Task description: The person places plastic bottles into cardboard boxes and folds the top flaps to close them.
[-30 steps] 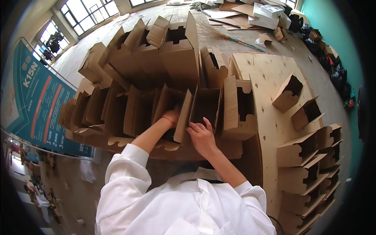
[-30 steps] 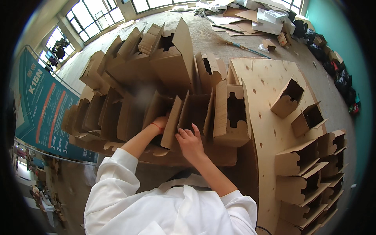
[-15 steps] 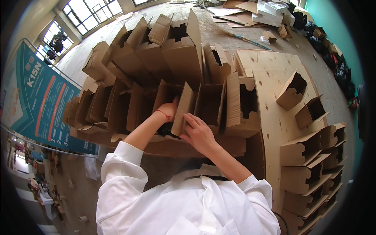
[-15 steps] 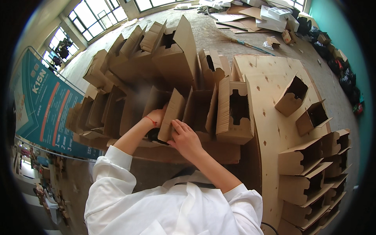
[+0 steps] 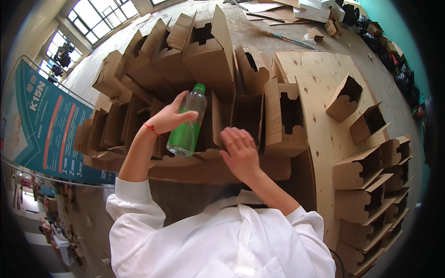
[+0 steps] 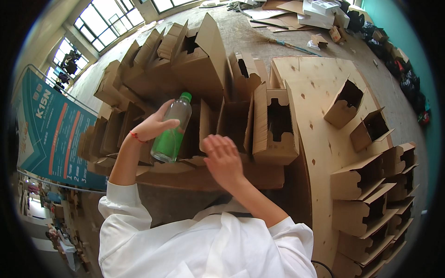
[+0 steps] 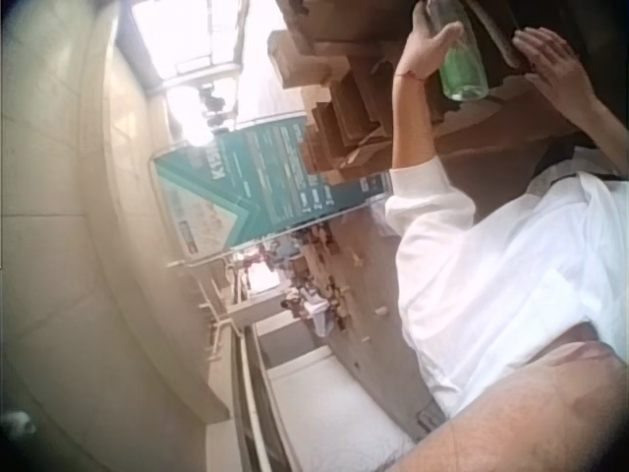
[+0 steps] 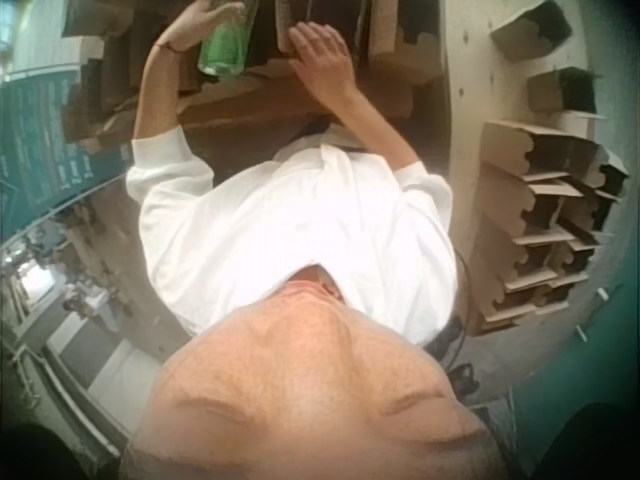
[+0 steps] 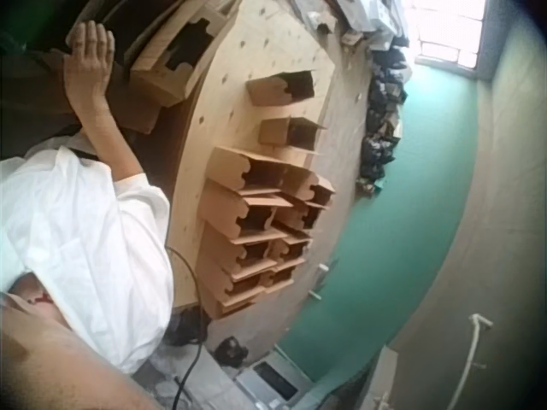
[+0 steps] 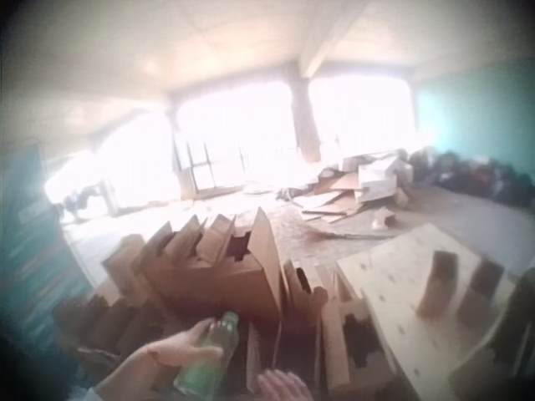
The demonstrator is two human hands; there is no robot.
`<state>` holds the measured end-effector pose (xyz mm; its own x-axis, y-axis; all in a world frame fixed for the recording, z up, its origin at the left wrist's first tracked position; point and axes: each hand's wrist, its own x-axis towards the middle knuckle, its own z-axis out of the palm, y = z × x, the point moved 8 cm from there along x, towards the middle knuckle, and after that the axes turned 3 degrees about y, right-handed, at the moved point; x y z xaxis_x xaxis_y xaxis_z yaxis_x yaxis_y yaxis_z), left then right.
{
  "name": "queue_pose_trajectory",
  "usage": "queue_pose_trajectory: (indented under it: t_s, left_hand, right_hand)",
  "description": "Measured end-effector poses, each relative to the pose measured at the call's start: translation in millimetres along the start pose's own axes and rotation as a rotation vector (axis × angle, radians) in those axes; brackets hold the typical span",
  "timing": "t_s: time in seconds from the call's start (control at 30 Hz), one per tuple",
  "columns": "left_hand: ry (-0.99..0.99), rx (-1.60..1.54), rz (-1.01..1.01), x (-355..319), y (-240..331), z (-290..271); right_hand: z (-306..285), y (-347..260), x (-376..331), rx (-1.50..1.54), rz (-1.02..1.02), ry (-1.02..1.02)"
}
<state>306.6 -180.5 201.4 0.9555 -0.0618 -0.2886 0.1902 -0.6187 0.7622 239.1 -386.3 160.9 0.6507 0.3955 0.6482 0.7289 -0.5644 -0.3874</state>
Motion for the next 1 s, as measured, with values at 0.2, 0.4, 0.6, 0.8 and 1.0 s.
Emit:
queue_pose_trajectory:
  t_s: [0.2,0.4,0.6,0.8,1.0]
  left_hand:
    - [-0.273,-0.324,0.105,8.0,61.9,72.6]
    - [-0.28,0.517,-0.059,65.9,60.0,136.7]
    - [-0.3,0.857,-0.189,121.8,27.8,180.6]
    - [-0.386,0.926,-0.228,179.0,-51.1,222.0]
    - [-0.337,0.859,-0.119,187.3,-70.5,227.3]
  right_hand:
    - [11.0,34.5,-24.7,-0.246,0.06,-0.217]
    - [8.0,33.0,-29.6,-0.297,0.008,-0.112]
    - [19.1,36.2,-46.1,-0.384,0.014,-0.254]
    - [12.9,42.8,-50.0,-0.286,0.072,-0.247]
    - [6.9,36.2,-43.5,-0.155,0.015,-0.116]
